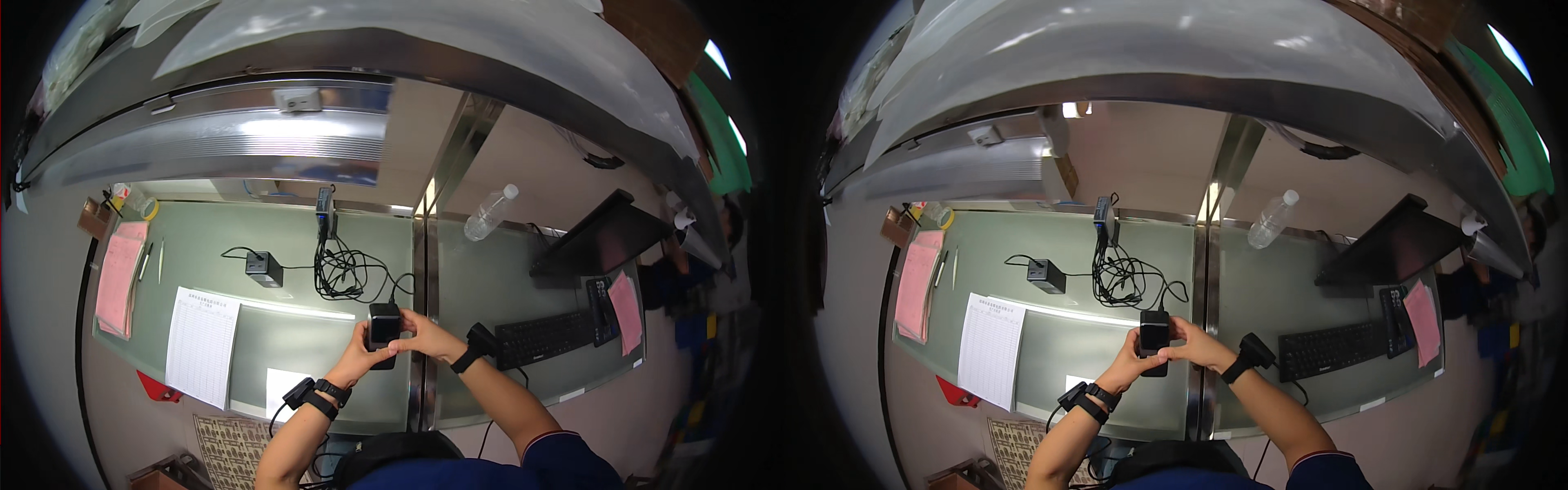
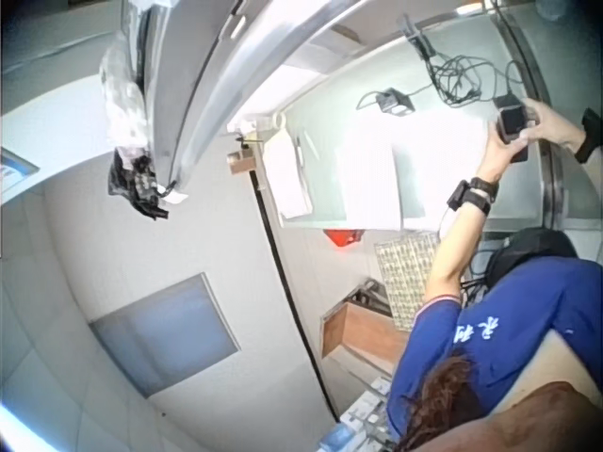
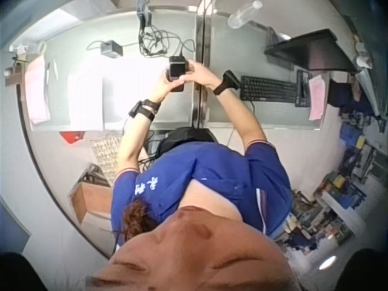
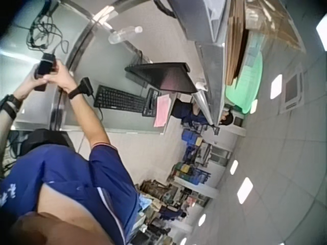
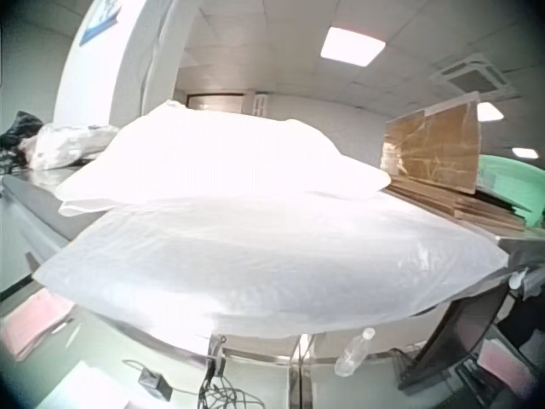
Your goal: The recorder is inspecting and organizing electronic devices and cables at a workstation.
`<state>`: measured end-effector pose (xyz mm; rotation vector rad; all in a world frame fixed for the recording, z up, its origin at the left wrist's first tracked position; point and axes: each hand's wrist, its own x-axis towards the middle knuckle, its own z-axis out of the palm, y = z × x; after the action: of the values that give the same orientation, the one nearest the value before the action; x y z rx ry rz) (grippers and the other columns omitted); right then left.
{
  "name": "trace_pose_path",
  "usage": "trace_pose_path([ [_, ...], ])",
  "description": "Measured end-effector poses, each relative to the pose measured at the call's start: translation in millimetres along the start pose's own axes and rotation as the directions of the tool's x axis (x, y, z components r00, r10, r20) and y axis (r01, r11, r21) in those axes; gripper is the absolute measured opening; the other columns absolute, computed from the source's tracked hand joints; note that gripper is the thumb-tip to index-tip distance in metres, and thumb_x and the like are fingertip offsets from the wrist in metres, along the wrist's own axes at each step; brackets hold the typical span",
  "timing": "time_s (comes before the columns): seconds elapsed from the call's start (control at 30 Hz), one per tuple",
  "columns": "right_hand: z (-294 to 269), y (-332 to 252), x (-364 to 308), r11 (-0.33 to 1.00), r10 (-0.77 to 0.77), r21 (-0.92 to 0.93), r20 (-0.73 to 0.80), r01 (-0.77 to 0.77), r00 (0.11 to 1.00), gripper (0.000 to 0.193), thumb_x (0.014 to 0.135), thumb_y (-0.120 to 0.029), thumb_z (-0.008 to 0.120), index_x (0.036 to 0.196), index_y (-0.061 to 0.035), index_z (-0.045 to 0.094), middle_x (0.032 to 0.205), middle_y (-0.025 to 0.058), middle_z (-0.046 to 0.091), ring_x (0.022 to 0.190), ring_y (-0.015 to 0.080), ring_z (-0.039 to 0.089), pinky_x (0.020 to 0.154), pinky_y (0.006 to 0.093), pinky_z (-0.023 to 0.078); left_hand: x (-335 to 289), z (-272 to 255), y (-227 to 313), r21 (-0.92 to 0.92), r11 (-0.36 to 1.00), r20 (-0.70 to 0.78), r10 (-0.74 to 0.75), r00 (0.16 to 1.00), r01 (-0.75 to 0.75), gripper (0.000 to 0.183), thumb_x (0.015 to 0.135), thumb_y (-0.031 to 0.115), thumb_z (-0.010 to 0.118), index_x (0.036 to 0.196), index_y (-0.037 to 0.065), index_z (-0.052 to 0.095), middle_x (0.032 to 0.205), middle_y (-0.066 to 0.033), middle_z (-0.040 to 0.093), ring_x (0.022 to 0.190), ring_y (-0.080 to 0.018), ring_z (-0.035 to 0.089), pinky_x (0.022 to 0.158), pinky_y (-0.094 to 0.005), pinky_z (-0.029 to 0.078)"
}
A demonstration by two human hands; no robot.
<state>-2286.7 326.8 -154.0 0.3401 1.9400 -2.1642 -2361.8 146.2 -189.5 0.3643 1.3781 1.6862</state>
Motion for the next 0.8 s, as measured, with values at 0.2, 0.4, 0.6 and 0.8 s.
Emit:
trace_pose_path([
  [0.2, -37, 14, 31, 0.992, -0.119, -0.052, -0.115, 0.114, 0.986, 0.066, 0.071, -0.008, 0.082, 0.126, -0.0011, 0.047, 0.12, 0.0062, 0.056, 0.115, 0.0171, 0.052, 0.103, 0.0334, 0.037, 35, -4, -18, 0.391, 0.908, -0.161, 0.23, 0.96, -0.152, 0.075, 0.077, 0.013, 0.078, 0.133, 0.001, 0.03, 0.121, -0.0126, 0.05, 0.112, -0.0194, 0.049, 0.098, -0.0342, 0.041],
  [0.4, -65, 30, 57, 0.952, -0.193, -0.292, -0.321, 0.097, 0.927, 0.065, 0.07, -0.013, 0.082, 0.124, -0.0024, 0.048, 0.116, 0.0074, 0.058, 0.111, 0.018, 0.053, 0.1, 0.033, 0.039, -13, -14, -6, 0.213, 0.976, -0.239, 0.099, 0.966, -0.048, 0.055, 0.083, 0.01, 0.07, 0.13, 0.001, 0.043, 0.12, -0.0116, 0.052, 0.11, -0.0191, 0.051, 0.098, -0.0322, 0.04],
  [0.6, -61, 22, 80, 0.897, -0.263, -0.429, -0.324, 0.107, 0.909, 0.075, 0.072, -0.005, 0.078, 0.135, -0.0039, 0.038, 0.126, 0.013, 0.051, 0.119, 0.0232, 0.05, 0.089, 0.0349, 0.052, -85, -20, 32, -0.051, 0.994, -0.239, -0.105, 0.965, 0.096, 0.036, 0.09, 0.006, 0.061, 0.124, 0.001, 0.049, 0.117, -0.0108, 0.055, 0.106, -0.0178, 0.057, 0.091, -0.0305, 0.047],
  [0.8, -71, 35, 88, 0.928, -0.281, -0.335, -0.335, 0.166, 0.899, 0.078, 0.073, -0.01, 0.078, 0.138, -0.0045, 0.035, 0.13, 0.0162, 0.051, 0.123, 0.0267, 0.049, 0.099, 0.0374, 0.046, -147, -29, 49, -0.17, 0.98, -0.273, -0.145, 0.951, 0.101, 0.031, 0.093, 0.006, 0.056, 0.123, 0.001, 0.05, 0.115, -0.0112, 0.057, 0.105, -0.0191, 0.058, 0.088, -0.0303, 0.049],
])
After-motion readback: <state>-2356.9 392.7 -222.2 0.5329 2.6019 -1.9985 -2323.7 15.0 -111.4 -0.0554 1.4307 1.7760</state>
